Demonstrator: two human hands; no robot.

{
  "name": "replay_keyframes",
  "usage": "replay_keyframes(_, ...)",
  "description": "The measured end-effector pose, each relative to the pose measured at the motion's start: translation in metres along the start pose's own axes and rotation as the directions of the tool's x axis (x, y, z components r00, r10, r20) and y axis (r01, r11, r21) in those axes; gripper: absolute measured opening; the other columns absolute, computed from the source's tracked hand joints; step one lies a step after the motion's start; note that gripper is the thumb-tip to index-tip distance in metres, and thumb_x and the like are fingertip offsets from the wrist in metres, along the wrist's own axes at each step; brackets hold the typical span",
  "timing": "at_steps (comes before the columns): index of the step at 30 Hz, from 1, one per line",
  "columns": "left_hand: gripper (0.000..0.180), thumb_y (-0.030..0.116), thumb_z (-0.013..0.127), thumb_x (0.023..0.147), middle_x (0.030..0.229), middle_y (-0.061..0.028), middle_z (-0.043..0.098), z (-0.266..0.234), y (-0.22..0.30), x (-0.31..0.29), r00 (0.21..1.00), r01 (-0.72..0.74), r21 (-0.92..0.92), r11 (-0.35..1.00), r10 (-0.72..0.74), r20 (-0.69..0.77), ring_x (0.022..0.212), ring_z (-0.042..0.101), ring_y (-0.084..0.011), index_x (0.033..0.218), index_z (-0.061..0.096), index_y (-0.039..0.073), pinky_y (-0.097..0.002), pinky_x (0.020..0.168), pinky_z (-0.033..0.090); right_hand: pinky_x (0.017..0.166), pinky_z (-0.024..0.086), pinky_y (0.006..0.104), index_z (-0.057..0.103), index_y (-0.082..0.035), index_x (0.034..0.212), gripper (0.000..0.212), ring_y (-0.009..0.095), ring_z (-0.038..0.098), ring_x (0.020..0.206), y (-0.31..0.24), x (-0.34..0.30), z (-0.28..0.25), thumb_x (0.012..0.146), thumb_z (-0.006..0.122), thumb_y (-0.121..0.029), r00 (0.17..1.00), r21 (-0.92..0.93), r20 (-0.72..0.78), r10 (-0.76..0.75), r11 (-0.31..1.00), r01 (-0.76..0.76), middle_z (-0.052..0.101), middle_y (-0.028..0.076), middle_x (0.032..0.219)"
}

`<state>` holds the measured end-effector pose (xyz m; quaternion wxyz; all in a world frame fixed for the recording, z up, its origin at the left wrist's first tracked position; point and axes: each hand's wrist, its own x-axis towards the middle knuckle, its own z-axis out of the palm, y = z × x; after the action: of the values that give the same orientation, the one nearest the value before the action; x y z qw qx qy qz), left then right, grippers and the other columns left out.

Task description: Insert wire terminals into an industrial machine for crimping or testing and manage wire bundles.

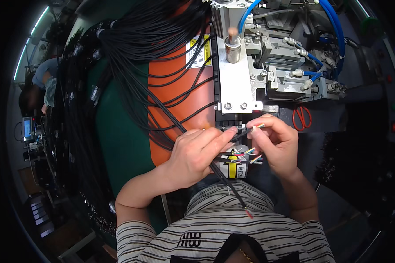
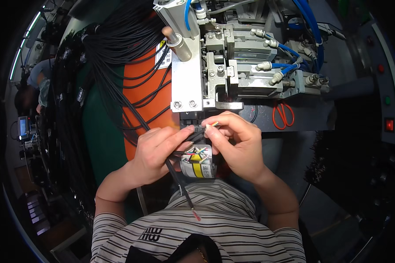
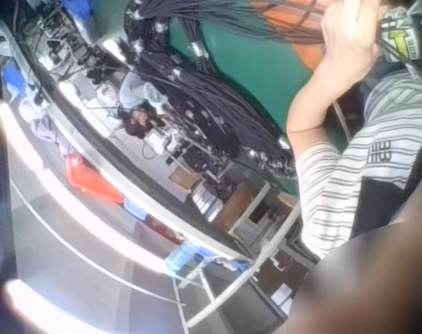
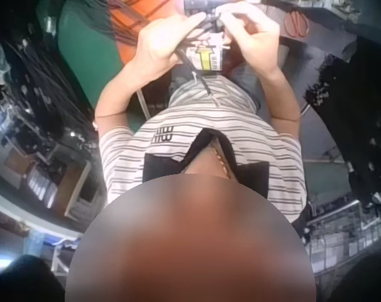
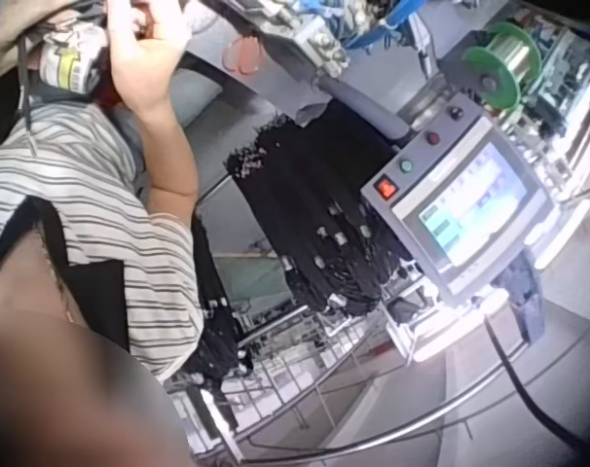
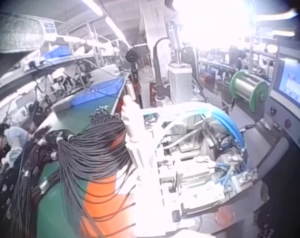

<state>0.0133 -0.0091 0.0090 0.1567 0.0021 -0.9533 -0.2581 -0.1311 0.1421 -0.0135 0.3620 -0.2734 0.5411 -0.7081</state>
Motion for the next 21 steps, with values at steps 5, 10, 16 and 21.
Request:
replay_keyframes(5,0.039,0.003,0.071,0.076,0.077,-0.01,0.063,0.009,0.001,0.008,0.997,0.004,-0.136,0.991,-0.014,-0.075,0.061,0.062,-0.0267,0.114,0.061,0.0,-0.0332,0.053,0.048,0.052,0.043,0.018,0.063,0.005,0.103,0.013,0.007,0.056,0.059,0.007,0.001,-0.001,0.094,0.054,0.005,0.999,-0.1,0.029,-0.029,0.994,0.032,0.062,0.008,0.085)
replay_keyframes(10,0.023,-0.003,0.066,0.083,0.077,-0.0113,0.067,0.003,-0.003,0.01,0.993,0.102,-0.317,0.943,-0.115,-0.022,0.065,0.068,-0.0217,0.106,0.063,-0.002,-0.0299,0.057,0.052,0.052,0.042,0.0186,0.063,0.005,0.102,0.012,0.007,0.056,0.061,0.005,0.005,-0.013,0.092,0.057,0.005,0.977,0.3,0.152,0.148,0.935,-0.188,0.061,0.01,0.092)
replay_keyframes(16,0.022,0.002,0.068,0.083,0.07,-0.0093,0.063,0.004,-0.008,0.012,0.982,0.186,-0.491,0.851,-0.156,0.103,0.061,0.065,-0.0228,0.104,0.062,0.0,-0.032,0.053,0.048,0.054,0.043,0.0192,0.063,0.004,0.104,0.014,0.01,0.058,0.064,0.005,0.009,-0.019,0.091,0.059,0.005,0.95,0.255,0.278,0.143,0.943,-0.216,0.06,0.009,0.093)
replay_keyframes(21,0.038,0.001,0.071,0.069,0.074,-0.0105,0.059,0.005,0.013,0.015,0.998,0.001,-0.014,1.0,0.0,0.062,0.061,0.061,-0.0285,0.104,0.058,-0.002,-0.0348,0.054,0.049,0.062,0.048,0.0213,0.064,0.003,0.109,0.02,0.012,0.061,0.072,0.023,0.0,-0.006,0.089,0.063,0.004,0.99,0.243,0.143,0.019,0.969,-0.053,0.062,0.01,0.096)
